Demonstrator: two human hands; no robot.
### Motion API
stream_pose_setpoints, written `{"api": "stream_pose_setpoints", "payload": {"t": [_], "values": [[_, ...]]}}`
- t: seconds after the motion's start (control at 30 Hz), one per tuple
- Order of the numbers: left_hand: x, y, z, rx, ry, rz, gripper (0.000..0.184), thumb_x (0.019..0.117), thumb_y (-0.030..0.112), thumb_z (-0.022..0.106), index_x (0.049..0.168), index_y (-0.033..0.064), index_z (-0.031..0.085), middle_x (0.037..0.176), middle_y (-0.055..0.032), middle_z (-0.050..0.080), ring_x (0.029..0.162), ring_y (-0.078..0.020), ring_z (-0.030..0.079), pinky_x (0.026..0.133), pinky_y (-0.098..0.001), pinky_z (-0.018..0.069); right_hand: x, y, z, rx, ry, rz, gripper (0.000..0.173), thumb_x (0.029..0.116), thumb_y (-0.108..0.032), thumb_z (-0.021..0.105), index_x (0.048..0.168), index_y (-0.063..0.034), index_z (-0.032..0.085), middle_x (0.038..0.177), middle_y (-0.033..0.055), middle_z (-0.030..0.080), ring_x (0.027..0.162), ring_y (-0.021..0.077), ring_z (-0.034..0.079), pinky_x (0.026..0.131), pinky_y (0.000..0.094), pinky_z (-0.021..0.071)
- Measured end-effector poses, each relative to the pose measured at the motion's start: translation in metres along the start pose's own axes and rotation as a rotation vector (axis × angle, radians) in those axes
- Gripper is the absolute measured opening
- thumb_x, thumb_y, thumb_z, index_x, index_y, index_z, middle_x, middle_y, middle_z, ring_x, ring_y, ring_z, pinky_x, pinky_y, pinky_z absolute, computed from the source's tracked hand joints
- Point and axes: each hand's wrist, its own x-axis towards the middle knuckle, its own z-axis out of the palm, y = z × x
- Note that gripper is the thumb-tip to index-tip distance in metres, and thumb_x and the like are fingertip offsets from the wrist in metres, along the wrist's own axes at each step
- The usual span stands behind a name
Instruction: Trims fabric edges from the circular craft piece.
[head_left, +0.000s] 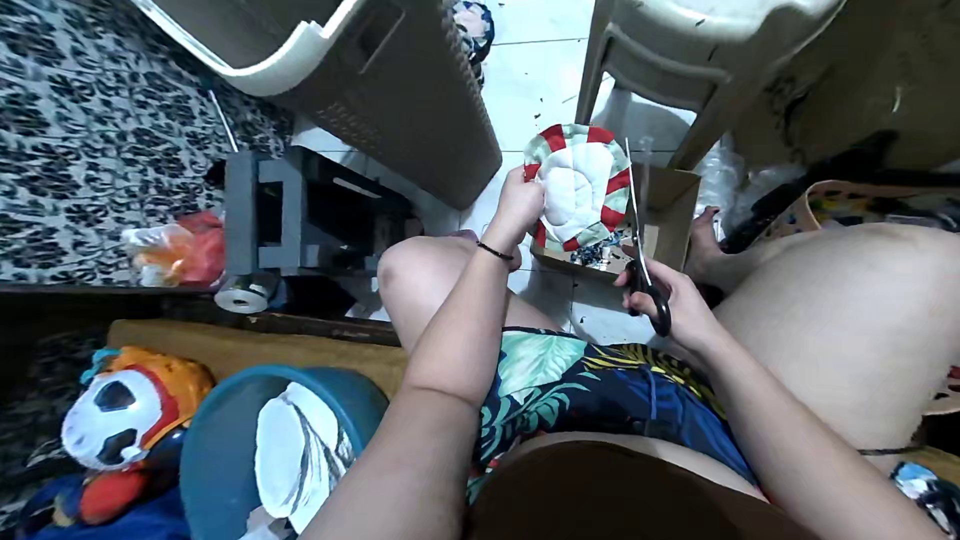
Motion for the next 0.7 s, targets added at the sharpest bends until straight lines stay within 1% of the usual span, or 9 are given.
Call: {"api": "stream_pose_setpoints", "payload": {"t": [0.07, 0.1, 0.17, 0.27, 0.4, 0.43, 0.57, 0.6, 0.7], "values": [[-0.0003, -0.0011, -0.0004, 0.024, -0.021, 0.015, 0.022, 0.0918, -0.004, 0.048, 0.107, -0.0018, 0.063, 0.088, -0.0092, 0.066, 0.077, -0.0135, 0.065, 0.071, -0.0363, 0.0557, 0.0004, -0.0016, 0.0, 0.006, 0.032, 0.01, 0.077, 0.0886, -0.036, 0.073, 0.15, 0.0004, 0.043, 0.103, 0.0031, 0.066, 0.08, 0.0069, 0.067, 0.074, 0.0245, 0.0588], [-0.001, -0.001, -0.0006, 0.026, -0.033, 0.014, 0.022, 0.0919, -0.004, 0.047, 0.108, -0.0014, 0.063, 0.088, -0.0086, 0.066, 0.077, -0.0132, 0.065, 0.071, -0.0359, 0.0554, 0.0007, -0.0023, -0.0002, 0.0, 0.046, 0.015, 0.076, 0.0891, -0.033, 0.074, 0.15, -0.0002, 0.043, 0.101, 0.0036, 0.065, 0.078, 0.0071, 0.065, 0.072, 0.0244, 0.0582], [-0.003, 0.0, -0.0001, 0.011, -0.051, 0.003, 0.022, 0.0931, -0.005, 0.046, 0.108, -0.0007, 0.062, 0.086, -0.0071, 0.065, 0.075, -0.0118, 0.064, 0.069, -0.0337, 0.0548, 0.0011, -0.0022, -0.0002, -0.023, 0.075, 0.013, 0.075, 0.0888, -0.032, 0.075, 0.15, -0.0007, 0.044, 0.098, 0.0031, 0.063, 0.074, 0.0059, 0.063, 0.067, 0.0224, 0.0557], [-0.0056, 0.0016, 0.0012, -0.015, -0.078, -0.013, 0.021, 0.0939, -0.005, 0.046, 0.108, -0.0007, 0.061, 0.084, -0.0057, 0.064, 0.072, -0.0102, 0.062, 0.067, -0.0315, 0.0542, 0.002, -0.0031, -0.0004, -0.036, 0.1, 0.046, 0.073, 0.0891, -0.029, 0.076, 0.149, -0.0004, 0.045, 0.097, 0.0048, 0.063, 0.073, 0.0074, 0.063, 0.068, 0.0241, 0.0564], [-0.0077, 0.0032, 0.0026, 0.008, -0.111, -0.014, 0.021, 0.0928, -0.006, 0.045, 0.104, 0.0003, 0.062, 0.081, -0.0042, 0.064, 0.071, -0.009, 0.062, 0.066, -0.0306, 0.054, 0.0022, -0.0053, -0.0023, -0.068, 0.139, 0.065, 0.073, 0.0878, -0.021, 0.079, 0.15, -0.0015, 0.046, 0.095, 0.0057, 0.065, 0.068, 0.007, 0.061, 0.063, 0.0237, 0.0547], [-0.0081, 0.0035, 0.0025, 0.018, -0.118, -0.019, 0.022, 0.0925, -0.007, 0.045, 0.106, -0.0005, 0.061, 0.083, -0.0051, 0.064, 0.072, -0.0097, 0.062, 0.067, -0.0315, 0.0538, 0.002, -0.0045, -0.003, -0.07, 0.15, 0.058, 0.073, 0.0868, -0.021, 0.08, 0.149, -0.0005, 0.047, 0.095, 0.0061, 0.066, 0.067, 0.0068, 0.061, 0.062, 0.0239, 0.0545], [-0.0067, 0.003, 0.0008, 0.049, -0.124, -0.027, 0.021, 0.0929, -0.006, 0.046, 0.105, -0.0001, 0.062, 0.084, -0.0054, 0.064, 0.073, -0.0102, 0.063, 0.069, -0.032, 0.0541, 0.0018, 0.0006, -0.0043, -0.063, 0.171, 0.021, 0.07, 0.0851, -0.023, 0.082, 0.145, -0.0007, 0.051, 0.084, 0.0016, 0.065, 0.06, 0.0046, 0.059, 0.057, 0.0217, 0.0537], [-0.0064, 0.0033, 0.0003, 0.054, -0.122, -0.027, 0.019, 0.093, -0.006, 0.046, 0.103, 0.0004, 0.062, 0.082, -0.0048, 0.064, 0.072, -0.0098, 0.062, 0.068, -0.0315, 0.0537, 0.0016, 0.0008, -0.0046, -0.063, 0.176, 0.022, 0.069, 0.0849, -0.023, 0.082, 0.144, -0.0016, 0.052, 0.082, 0.0009, 0.064, 0.059, 0.0043, 0.058, 0.056, 0.0215, 0.053], [-0.0039, 0.0031, -0.0034, 0.071, -0.115, -0.025, 0.019, 0.0936, -0.006, 0.047, 0.102, 0.0007, 0.062, 0.08, -0.0043, 0.063, 0.07, -0.0093, 0.062, 0.066, -0.0301, 0.0537, 0.0007, 0.0004, -0.0054, -0.066, 0.199, 0.033, 0.066, 0.0841, -0.021, 0.083, 0.142, -0.0037, 0.056, 0.079, 0.0009, 0.065, 0.056, 0.0039, 0.056, 0.053, 0.0211, 0.0506]]}}
